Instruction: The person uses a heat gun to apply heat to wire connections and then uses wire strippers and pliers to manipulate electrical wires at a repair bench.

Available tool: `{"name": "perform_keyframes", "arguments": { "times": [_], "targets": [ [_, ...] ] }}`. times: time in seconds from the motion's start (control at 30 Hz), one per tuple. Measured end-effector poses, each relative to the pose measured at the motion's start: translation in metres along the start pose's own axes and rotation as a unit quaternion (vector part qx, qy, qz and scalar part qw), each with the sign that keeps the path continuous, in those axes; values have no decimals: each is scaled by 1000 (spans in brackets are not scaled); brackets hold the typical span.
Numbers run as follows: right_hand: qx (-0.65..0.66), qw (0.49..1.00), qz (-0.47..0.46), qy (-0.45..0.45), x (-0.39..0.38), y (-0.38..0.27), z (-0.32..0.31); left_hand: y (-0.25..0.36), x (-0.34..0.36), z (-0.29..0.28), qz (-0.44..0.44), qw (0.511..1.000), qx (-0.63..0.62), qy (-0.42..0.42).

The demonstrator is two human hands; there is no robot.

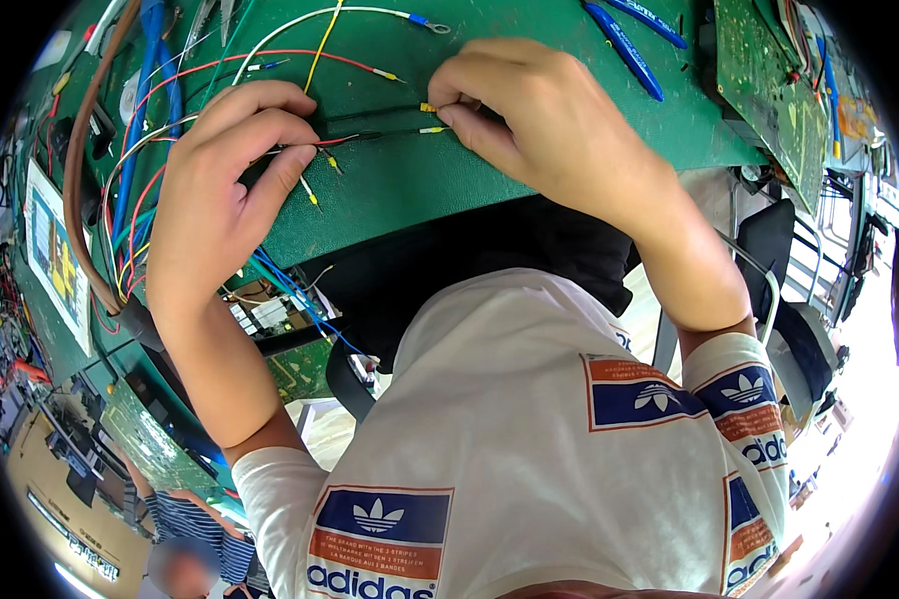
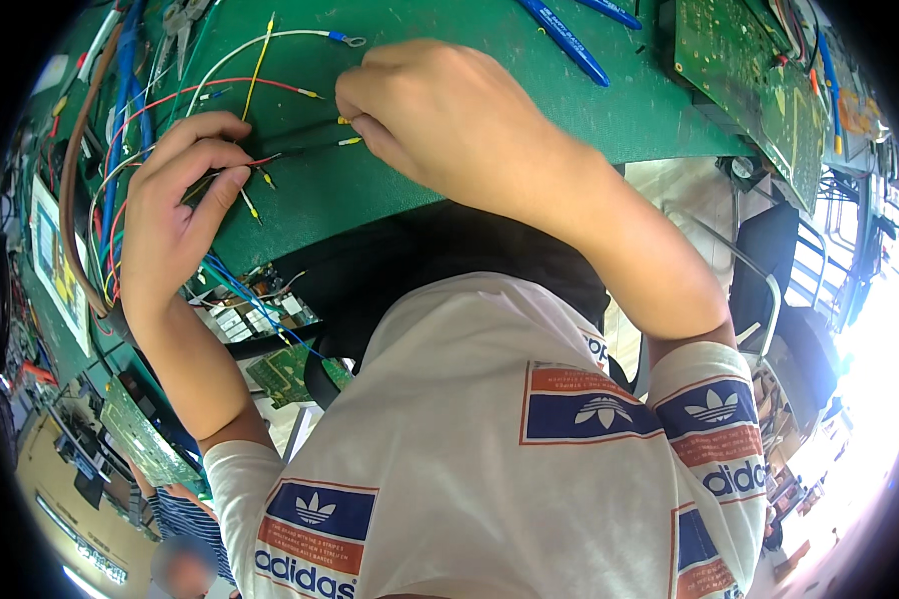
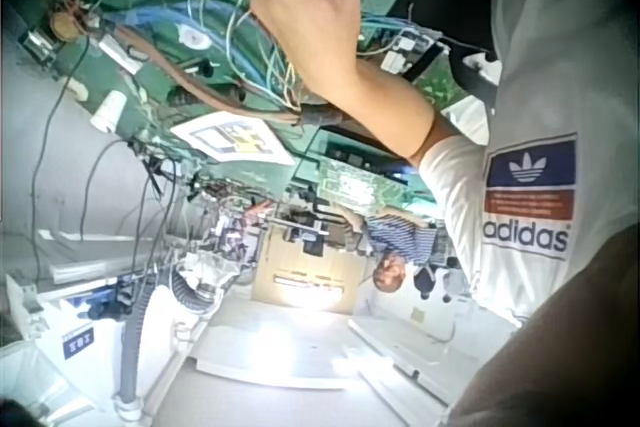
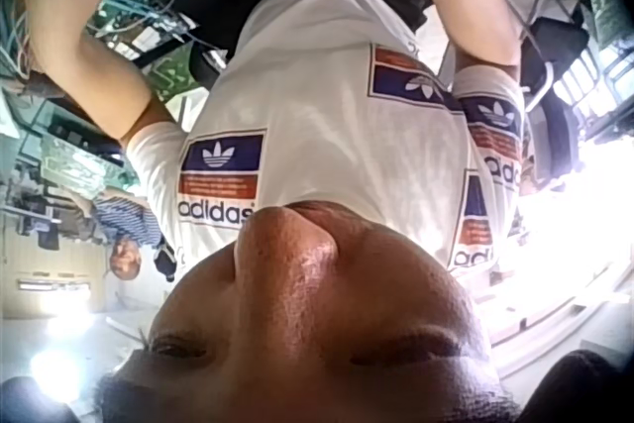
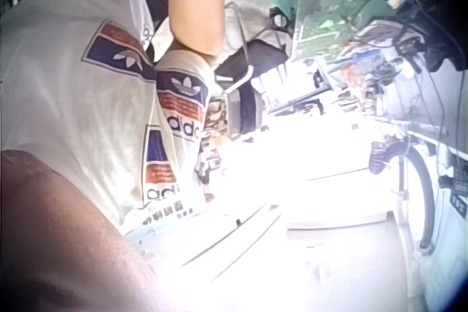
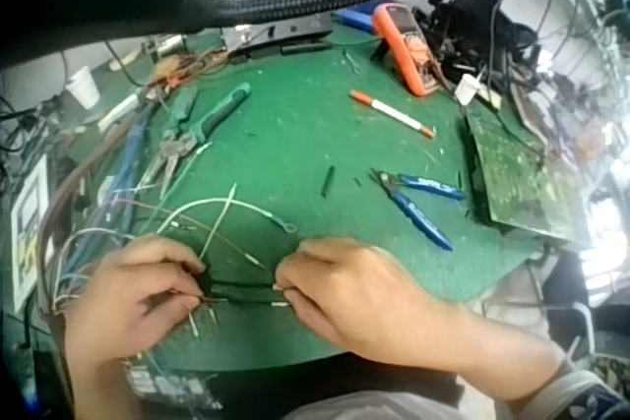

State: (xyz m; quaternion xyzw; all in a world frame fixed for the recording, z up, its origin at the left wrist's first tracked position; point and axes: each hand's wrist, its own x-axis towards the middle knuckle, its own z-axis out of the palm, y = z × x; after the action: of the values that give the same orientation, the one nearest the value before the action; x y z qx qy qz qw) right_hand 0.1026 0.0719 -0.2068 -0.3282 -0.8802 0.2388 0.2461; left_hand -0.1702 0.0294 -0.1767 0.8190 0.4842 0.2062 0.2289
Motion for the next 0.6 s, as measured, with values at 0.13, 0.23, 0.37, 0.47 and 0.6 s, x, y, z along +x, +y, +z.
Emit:
{"name": "perform_keyframes", "arguments": {
  "times": [0.13, 0.23, 0.37, 0.47, 0.6],
  "targets": [
    [14, 1000, 3, 9, 2, 3, 2, -3, 0, 1, 10, 1000, 6, 1],
    [13, 1000, -5, 2, 2, 4, 0, -2, 1, 5, 5, 1000, 9, 18],
    [26, 1000, -6, -8, 0, 2, 0, -2, -2, 9, 12, 999, 22, 37],
    [46, 999, -12, -3, -4, 1, 0, -3, -4, 11, 11, 999, 25, 43],
    [46, 999, -20, 16, -10, 1, 1, -3, -4, 11, 15, 999, 29, 43]
  ]
}}
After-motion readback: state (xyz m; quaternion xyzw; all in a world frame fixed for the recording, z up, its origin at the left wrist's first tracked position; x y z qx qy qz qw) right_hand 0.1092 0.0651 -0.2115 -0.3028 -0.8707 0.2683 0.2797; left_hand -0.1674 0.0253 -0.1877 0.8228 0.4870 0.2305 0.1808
